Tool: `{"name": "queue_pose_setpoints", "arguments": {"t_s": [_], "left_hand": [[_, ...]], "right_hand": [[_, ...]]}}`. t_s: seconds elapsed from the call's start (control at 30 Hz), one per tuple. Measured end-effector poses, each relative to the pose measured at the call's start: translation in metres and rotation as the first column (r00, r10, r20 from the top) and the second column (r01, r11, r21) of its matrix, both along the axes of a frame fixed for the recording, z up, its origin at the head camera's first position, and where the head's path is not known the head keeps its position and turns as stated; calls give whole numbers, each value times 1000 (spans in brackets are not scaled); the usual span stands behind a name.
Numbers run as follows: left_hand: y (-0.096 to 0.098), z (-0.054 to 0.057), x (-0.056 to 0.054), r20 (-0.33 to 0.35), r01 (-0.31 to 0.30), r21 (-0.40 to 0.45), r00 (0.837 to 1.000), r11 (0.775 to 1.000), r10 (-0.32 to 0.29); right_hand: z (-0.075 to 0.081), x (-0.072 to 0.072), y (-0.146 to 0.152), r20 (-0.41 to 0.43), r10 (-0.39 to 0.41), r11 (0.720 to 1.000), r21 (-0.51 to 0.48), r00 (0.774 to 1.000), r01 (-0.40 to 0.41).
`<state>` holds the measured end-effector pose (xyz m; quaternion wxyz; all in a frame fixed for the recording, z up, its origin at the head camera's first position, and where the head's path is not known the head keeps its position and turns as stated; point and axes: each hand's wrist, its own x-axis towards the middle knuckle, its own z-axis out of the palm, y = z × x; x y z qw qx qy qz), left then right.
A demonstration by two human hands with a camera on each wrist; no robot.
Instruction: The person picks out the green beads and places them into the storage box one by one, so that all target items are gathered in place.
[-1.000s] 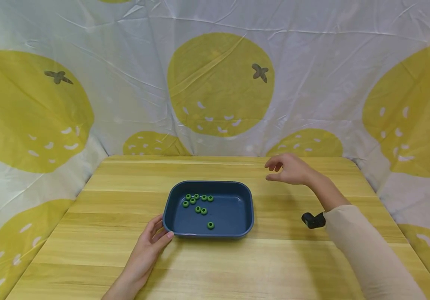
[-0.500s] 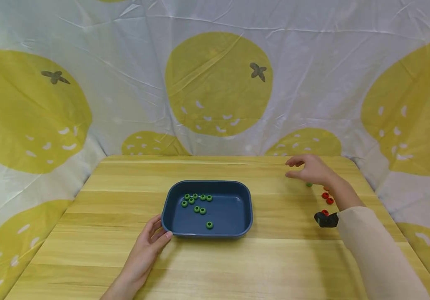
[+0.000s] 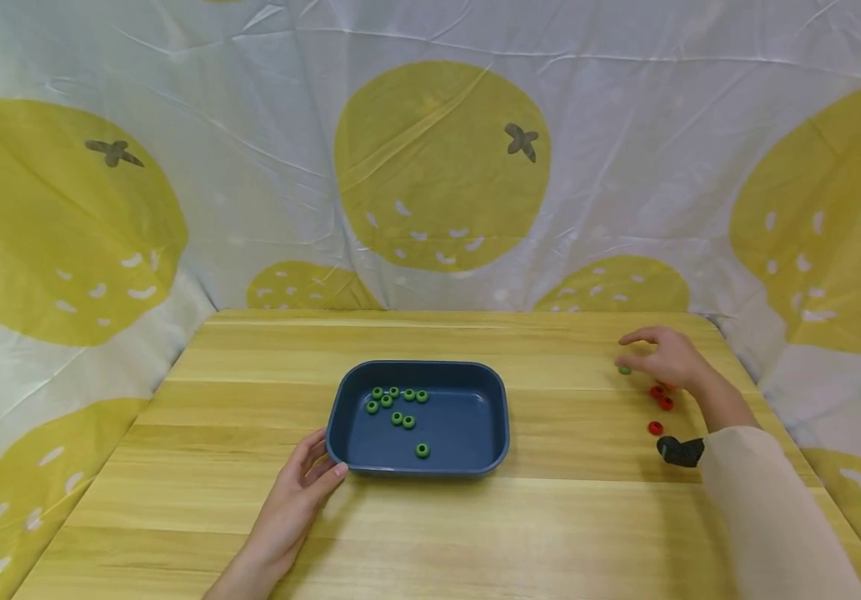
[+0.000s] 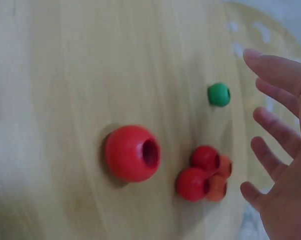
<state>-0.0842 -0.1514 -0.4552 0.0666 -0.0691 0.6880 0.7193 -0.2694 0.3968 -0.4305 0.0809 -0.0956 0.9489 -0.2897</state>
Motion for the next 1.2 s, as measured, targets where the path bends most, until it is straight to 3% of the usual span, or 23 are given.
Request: {"name": "queue_pose_setpoints", "arguments": {"t_s": [0.53, 1.2], "left_hand": [[-2, -4, -1, -3, -4, 8, 1000, 1000, 4], [-1, -4, -3, 5, -4, 5, 1000, 1000, 4]], "right_hand": [[-35, 5, 16, -30, 24, 1000, 5, 999, -24], [-25, -2, 9, -86, 1, 999, 34, 996, 2]]}}
